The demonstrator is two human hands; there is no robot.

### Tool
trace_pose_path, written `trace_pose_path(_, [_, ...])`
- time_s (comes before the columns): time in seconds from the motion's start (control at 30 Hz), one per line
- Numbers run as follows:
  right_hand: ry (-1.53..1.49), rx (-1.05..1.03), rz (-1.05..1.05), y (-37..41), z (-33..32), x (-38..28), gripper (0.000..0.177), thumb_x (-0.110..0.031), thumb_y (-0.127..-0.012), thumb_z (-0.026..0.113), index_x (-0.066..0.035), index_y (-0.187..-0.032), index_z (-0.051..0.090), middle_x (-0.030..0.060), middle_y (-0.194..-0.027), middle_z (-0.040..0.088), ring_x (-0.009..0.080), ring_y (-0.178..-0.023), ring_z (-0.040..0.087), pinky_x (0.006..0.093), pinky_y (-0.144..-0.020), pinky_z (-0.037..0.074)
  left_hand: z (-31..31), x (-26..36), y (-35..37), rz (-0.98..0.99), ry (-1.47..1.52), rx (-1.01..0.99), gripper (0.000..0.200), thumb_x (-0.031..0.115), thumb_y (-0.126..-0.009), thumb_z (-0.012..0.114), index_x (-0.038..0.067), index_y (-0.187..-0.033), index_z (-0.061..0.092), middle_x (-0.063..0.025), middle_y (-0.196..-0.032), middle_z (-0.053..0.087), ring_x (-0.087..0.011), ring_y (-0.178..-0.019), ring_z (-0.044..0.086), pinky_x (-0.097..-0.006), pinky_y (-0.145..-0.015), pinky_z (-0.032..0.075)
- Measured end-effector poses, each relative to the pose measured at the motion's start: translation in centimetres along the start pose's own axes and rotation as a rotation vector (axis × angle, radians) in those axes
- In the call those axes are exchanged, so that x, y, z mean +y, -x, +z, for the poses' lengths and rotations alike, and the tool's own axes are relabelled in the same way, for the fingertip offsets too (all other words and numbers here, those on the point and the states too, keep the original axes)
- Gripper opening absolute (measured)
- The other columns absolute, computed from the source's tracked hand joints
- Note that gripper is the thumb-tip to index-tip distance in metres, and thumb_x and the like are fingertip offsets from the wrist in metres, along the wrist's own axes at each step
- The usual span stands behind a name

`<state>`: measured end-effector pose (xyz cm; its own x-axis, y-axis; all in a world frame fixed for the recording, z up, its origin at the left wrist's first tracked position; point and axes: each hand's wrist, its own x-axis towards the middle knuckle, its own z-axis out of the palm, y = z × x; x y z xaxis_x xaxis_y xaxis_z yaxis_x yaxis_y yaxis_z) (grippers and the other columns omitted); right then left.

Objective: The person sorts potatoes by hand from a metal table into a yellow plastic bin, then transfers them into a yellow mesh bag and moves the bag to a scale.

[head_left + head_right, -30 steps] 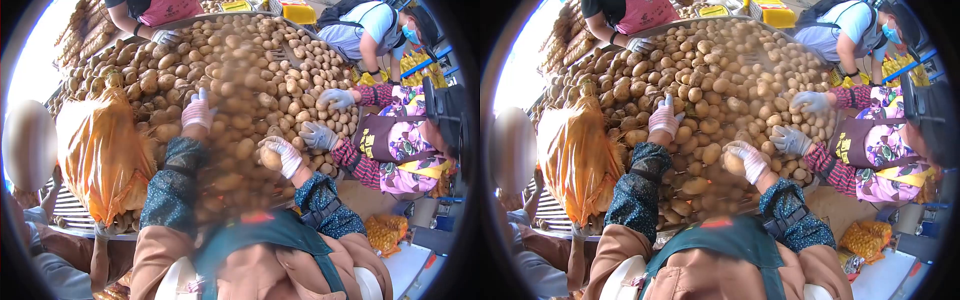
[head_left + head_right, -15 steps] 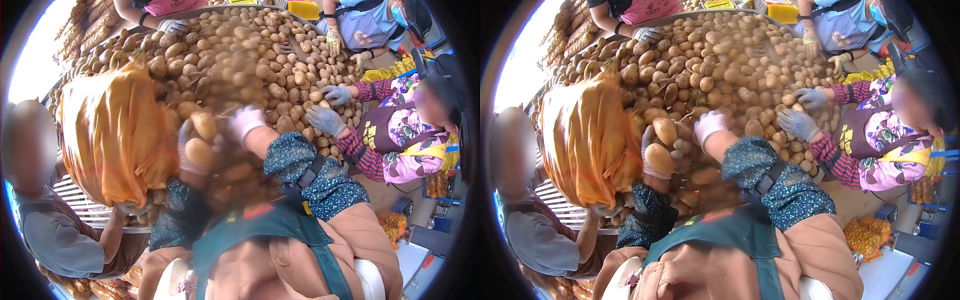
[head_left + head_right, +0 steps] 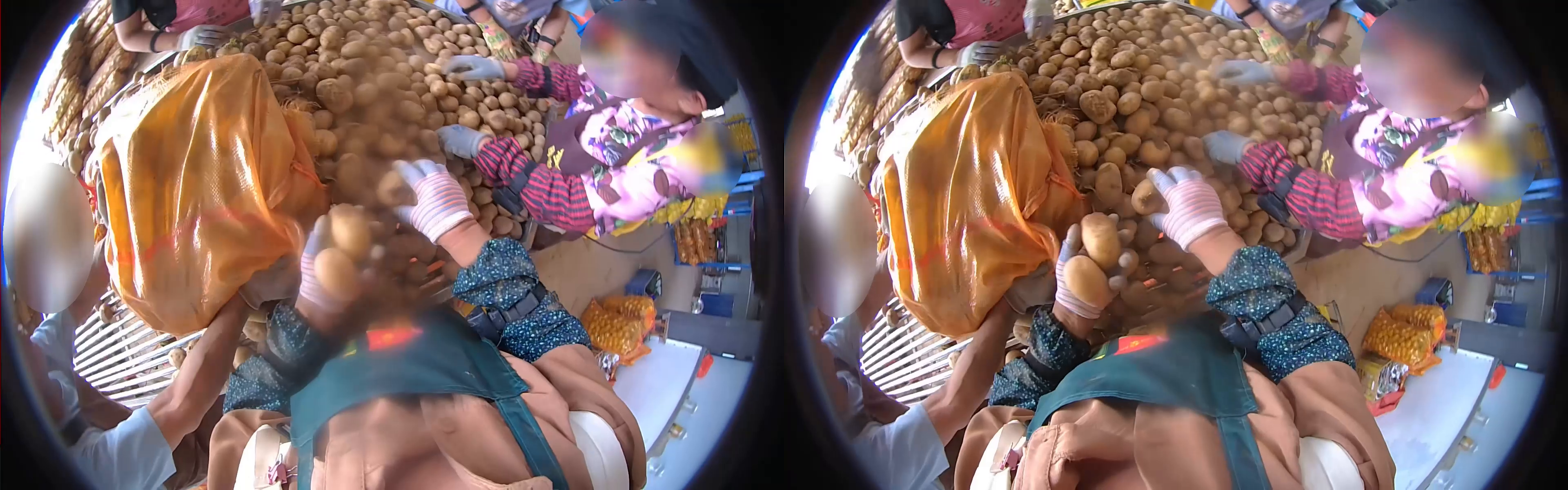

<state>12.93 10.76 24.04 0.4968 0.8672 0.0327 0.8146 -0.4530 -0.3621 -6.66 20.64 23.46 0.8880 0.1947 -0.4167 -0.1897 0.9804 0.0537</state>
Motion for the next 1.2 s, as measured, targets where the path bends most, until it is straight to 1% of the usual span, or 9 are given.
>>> trace_pose_path(0.1, [-0.009,0.070,0.021,2.8,0.3,0.2,0.070,-0.028,-0.069,0.081,-0.010,-0.131,0.055,0.0159,-0.124,0.057,0.0354,-0.117,0.053,0.0410,-0.099,0.045,0.9,-1.4,1.3,-0.162,0.054,-0.092,0.058,0.055,-0.097,0.044,0.014,-0.137,0.048,-0.0160,-0.120,0.061,-0.0339,-0.091,0.062,-0.0421,-0.059,0.054])
trace_pose_path(0.47, [-1.665,-0.382,0.980,17.2,6.6,10.3,0.047,-0.031,-0.092,0.067,-0.003,-0.128,0.056,0.0068,-0.114,0.065,0.0164,-0.098,0.061,0.0295,-0.087,0.050,0.9,-7.2,2.4,-0.173,-0.098,-0.056,0.056,0.048,-0.092,0.060,0.013,-0.134,0.049,-0.0125,-0.121,0.061,-0.0336,-0.106,0.061,-0.0538,-0.092,0.050])
trace_pose_path(0.6, [-1.847,-0.623,0.747,9.3,4.0,8.0,0.034,-0.036,-0.099,0.052,-0.008,-0.118,0.059,0.0090,-0.096,0.067,0.0239,-0.079,0.064,0.0355,-0.070,0.054,-2.2,-5.5,2.3,-0.194,-0.133,-0.181,0.055,0.048,-0.092,0.059,0.012,-0.133,0.050,-0.0118,-0.123,0.060,-0.0341,-0.108,0.059,-0.0553,-0.094,0.048])
trace_pose_path(0.63, [-1.597,-0.496,0.227,4.3,0.2,7.8,0.025,-0.031,-0.099,0.053,-0.010,-0.111,0.059,0.0052,-0.093,0.063,0.0198,-0.077,0.059,0.0327,-0.069,0.050,-2.4,-5.5,2.6,-0.196,-0.125,-0.203,0.055,0.048,-0.092,0.059,0.012,-0.133,0.050,-0.0114,-0.124,0.059,-0.0339,-0.109,0.059,-0.0552,-0.094,0.048])
trace_pose_path(0.7, [-1.569,-0.160,0.030,-5.7,-9.6,4.1,0.024,-0.033,-0.093,0.063,-0.012,-0.105,0.058,0.0016,-0.089,0.060,0.0163,-0.074,0.055,0.0321,-0.065,0.049,-2.7,-5.0,3.2,-0.193,-0.144,-0.219,0.054,0.048,-0.092,0.058,0.013,-0.132,0.051,-0.0104,-0.124,0.059,-0.0331,-0.108,0.059,-0.0539,-0.094,0.048])
trace_pose_path(0.73, [-1.814,0.026,0.327,-8.9,-13.8,0.9,0.035,-0.038,-0.088,0.071,-0.013,-0.106,0.056,0.0017,-0.088,0.060,0.0169,-0.073,0.056,0.0343,-0.062,0.051,-3.3,-5.0,3.5,-0.173,-0.151,-0.215,0.053,0.049,-0.092,0.058,0.013,-0.131,0.051,-0.0099,-0.124,0.059,-0.0325,-0.108,0.059,-0.0527,-0.093,0.049])
trace_pose_path(0.87, [-2.123,0.228,0.122,-13.7,-16.8,-3.7,0.035,-0.035,-0.088,0.072,-0.013,-0.109,0.056,0.0042,-0.089,0.061,0.0204,-0.076,0.063,0.0399,-0.066,0.058,-3.2,-5.5,6.1,-0.054,-0.132,-0.229,0.052,0.050,-0.093,0.056,0.013,-0.129,0.052,-0.0082,-0.123,0.060,-0.0299,-0.105,0.060,-0.0477,-0.086,0.053])
trace_pose_path(0.97, [-2.088,0.037,0.357,-9.7,-12.1,-4.6,0.033,-0.039,-0.093,0.063,-0.008,-0.104,0.061,0.0090,-0.090,0.068,0.0282,-0.078,0.066,0.0459,-0.067,0.057,-1.9,-5.3,7.8,0.091,-0.536,-0.272,0.055,0.054,-0.093,0.052,0.016,-0.132,0.051,-0.0072,-0.117,0.061,-0.0277,-0.099,0.061,-0.0446,-0.076,0.054])
trace_pose_path(1.2, [-2.287,-0.128,0.512,0.8,-4.6,-0.2,0.029,-0.026,-0.089,0.062,-0.003,-0.106,0.060,0.0167,-0.106,0.065,0.0351,-0.099,0.063,0.0555,-0.084,0.054,-0.8,-6.9,7.0,0.008,-0.312,-0.056,0.053,0.058,-0.093,0.049,0.023,-0.133,0.049,-0.0111,-0.105,0.063,-0.0285,-0.065,0.062,-0.0377,-0.049,0.051])
